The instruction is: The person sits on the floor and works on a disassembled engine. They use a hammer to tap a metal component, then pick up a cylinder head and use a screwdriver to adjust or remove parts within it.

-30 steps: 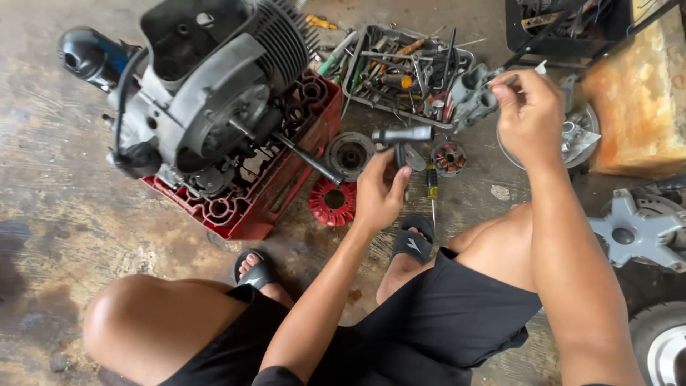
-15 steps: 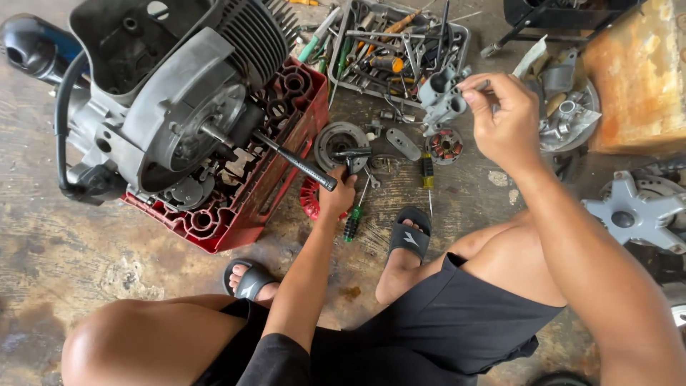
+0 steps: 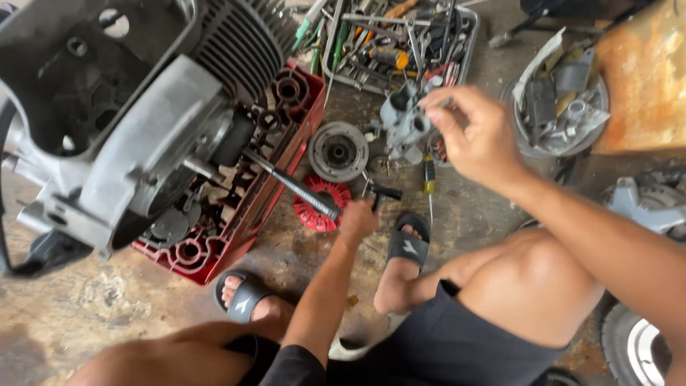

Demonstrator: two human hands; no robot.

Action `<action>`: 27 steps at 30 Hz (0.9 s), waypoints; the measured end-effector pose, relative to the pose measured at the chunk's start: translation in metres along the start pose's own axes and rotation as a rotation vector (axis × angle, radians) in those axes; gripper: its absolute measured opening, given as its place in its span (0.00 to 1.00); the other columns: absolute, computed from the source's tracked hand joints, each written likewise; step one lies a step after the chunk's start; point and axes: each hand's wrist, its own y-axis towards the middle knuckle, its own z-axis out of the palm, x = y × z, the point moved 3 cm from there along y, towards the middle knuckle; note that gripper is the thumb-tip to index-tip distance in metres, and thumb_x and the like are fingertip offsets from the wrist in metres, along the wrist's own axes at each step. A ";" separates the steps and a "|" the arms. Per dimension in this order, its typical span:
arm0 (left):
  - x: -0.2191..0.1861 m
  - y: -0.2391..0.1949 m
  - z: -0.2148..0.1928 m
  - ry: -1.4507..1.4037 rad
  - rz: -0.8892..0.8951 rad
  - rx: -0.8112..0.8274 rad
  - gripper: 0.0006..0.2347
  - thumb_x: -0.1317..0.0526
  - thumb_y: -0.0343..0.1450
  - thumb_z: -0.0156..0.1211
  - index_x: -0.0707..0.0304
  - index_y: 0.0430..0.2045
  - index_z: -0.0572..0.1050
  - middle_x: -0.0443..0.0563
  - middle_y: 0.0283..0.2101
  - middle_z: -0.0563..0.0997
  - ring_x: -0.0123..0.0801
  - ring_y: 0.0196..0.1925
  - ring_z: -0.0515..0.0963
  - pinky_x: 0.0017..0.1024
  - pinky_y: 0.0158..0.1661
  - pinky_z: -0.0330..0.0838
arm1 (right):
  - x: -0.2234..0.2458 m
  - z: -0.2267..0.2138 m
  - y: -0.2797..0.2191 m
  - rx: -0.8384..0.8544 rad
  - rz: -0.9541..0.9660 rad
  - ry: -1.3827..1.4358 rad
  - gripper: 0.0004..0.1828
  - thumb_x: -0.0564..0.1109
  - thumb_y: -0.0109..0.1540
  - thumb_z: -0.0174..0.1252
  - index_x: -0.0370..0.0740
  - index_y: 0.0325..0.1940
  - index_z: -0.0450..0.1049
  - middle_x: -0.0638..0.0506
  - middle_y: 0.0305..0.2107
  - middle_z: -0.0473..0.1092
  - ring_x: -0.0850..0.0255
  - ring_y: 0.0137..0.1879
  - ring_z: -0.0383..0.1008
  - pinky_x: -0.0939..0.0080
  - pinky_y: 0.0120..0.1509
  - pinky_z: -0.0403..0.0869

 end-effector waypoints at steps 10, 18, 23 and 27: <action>-0.040 -0.005 0.042 -0.086 0.054 -0.020 0.16 0.59 0.72 0.61 0.80 0.44 0.77 0.74 0.43 0.78 0.65 0.41 0.83 0.53 0.37 0.83 | 0.019 -0.009 -0.013 0.035 -0.020 -0.024 0.04 0.34 0.68 0.60 0.33 0.40 0.79 0.42 0.39 0.79 0.49 0.44 0.77 0.58 0.41 0.78; -0.034 -0.002 0.033 -0.010 -0.063 -0.145 0.13 0.56 0.70 0.62 0.70 0.34 0.82 0.67 0.35 0.84 0.58 0.41 0.86 0.48 0.37 0.83 | 0.037 -0.024 -0.041 0.054 -0.180 -0.050 0.04 0.37 0.69 0.60 0.35 0.40 0.78 0.43 0.40 0.80 0.45 0.43 0.77 0.50 0.44 0.77; -0.078 -0.068 -0.067 -0.894 -0.002 -0.218 0.27 0.45 0.77 0.41 0.76 0.37 0.79 0.72 0.37 0.83 0.56 0.41 0.85 0.46 0.42 0.81 | 0.024 -0.017 -0.048 0.100 -0.182 0.032 0.01 0.38 0.67 0.63 0.38 0.40 0.79 0.47 0.39 0.80 0.48 0.44 0.78 0.51 0.48 0.77; -0.132 -0.125 -0.145 -1.716 0.234 0.054 0.42 0.27 0.69 0.43 0.69 0.63 0.67 0.69 0.58 0.75 0.56 0.59 0.76 0.45 0.57 0.72 | 0.030 -0.009 -0.050 0.127 -0.209 0.110 0.02 0.39 0.67 0.64 0.39 0.40 0.79 0.47 0.39 0.80 0.45 0.44 0.78 0.48 0.50 0.75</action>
